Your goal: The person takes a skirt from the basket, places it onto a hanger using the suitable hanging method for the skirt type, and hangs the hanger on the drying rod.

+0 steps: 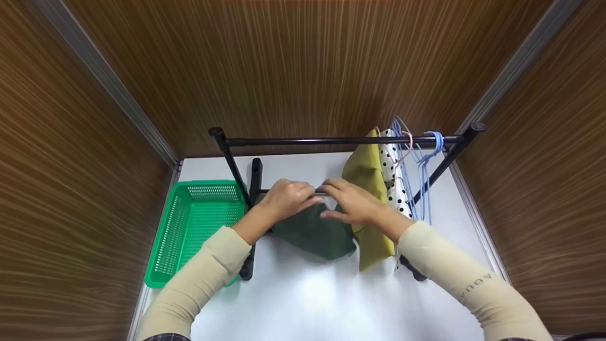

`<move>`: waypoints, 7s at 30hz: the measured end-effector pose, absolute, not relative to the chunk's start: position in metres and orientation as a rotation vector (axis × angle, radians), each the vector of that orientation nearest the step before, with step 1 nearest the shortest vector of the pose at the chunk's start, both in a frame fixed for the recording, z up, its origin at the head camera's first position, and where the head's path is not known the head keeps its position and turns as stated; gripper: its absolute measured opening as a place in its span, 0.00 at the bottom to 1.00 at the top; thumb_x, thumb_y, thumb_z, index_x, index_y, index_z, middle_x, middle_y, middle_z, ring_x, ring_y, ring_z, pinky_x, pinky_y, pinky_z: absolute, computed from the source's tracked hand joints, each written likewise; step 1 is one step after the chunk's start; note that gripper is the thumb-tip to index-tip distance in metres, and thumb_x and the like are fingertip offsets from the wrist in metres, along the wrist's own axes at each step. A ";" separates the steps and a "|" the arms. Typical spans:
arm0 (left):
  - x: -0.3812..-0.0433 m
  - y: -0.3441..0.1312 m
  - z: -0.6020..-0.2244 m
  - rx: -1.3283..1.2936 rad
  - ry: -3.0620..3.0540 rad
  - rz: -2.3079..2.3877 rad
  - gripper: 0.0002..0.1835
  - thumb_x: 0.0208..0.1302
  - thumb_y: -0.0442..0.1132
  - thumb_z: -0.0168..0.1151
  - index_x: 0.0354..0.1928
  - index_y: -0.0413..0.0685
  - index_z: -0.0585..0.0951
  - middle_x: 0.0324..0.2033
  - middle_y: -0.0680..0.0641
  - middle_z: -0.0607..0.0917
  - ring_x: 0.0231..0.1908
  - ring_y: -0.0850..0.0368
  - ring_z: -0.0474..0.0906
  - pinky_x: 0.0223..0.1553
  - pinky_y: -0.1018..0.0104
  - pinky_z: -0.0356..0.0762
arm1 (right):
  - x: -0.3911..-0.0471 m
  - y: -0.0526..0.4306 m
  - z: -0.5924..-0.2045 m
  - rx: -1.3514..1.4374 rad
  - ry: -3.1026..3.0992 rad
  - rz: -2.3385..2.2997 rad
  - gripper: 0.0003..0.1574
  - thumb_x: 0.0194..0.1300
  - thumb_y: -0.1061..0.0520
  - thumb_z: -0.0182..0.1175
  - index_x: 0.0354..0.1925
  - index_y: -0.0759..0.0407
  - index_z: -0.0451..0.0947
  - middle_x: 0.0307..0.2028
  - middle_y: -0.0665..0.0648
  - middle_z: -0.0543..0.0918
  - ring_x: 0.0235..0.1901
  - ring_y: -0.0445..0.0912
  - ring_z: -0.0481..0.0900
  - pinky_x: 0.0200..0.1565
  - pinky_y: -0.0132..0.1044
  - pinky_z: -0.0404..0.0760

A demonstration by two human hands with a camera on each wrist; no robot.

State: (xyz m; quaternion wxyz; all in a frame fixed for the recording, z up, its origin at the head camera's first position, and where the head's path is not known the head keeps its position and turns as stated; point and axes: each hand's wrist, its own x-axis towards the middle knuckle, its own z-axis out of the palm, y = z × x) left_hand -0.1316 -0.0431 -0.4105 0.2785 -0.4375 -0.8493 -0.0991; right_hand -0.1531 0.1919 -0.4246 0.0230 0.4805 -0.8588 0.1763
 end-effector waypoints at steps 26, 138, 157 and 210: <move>-0.124 -0.028 -0.446 -0.964 -2.305 -0.513 0.22 0.78 0.50 0.39 0.38 0.41 0.77 0.27 0.47 0.82 0.28 0.54 0.79 0.34 0.60 0.73 | -0.147 0.198 -0.418 1.422 -2.316 0.663 0.11 0.68 0.54 0.61 0.32 0.59 0.74 0.22 0.55 0.75 0.24 0.51 0.73 0.32 0.46 0.73; -0.123 -0.153 -0.479 -0.001 -2.460 -0.662 0.10 0.72 0.37 0.55 0.37 0.35 0.79 0.28 0.35 0.82 0.29 0.35 0.81 0.29 0.43 0.76 | -0.166 0.236 -0.462 0.311 -3.026 0.917 0.15 0.74 0.57 0.55 0.34 0.67 0.77 0.31 0.65 0.81 0.35 0.61 0.79 0.41 0.55 0.76; -0.124 -0.122 -0.506 -0.393 -2.814 -0.853 0.26 0.72 0.34 0.51 0.70 0.33 0.67 0.67 0.33 0.72 0.69 0.37 0.67 0.68 0.47 0.65 | -0.174 0.250 -0.450 0.292 -2.865 1.305 0.23 0.64 0.67 0.54 0.57 0.73 0.74 0.53 0.72 0.81 0.55 0.63 0.79 0.60 0.53 0.74; 0.031 -0.218 -0.650 -0.107 -3.205 -0.385 0.29 0.63 0.64 0.59 0.46 0.45 0.87 0.45 0.45 0.88 0.49 0.45 0.81 0.55 0.47 0.73 | -0.144 0.362 -0.436 0.009 -2.385 0.854 0.21 0.65 0.59 0.57 0.16 0.66 0.75 0.14 0.59 0.72 0.18 0.48 0.65 0.26 0.36 0.59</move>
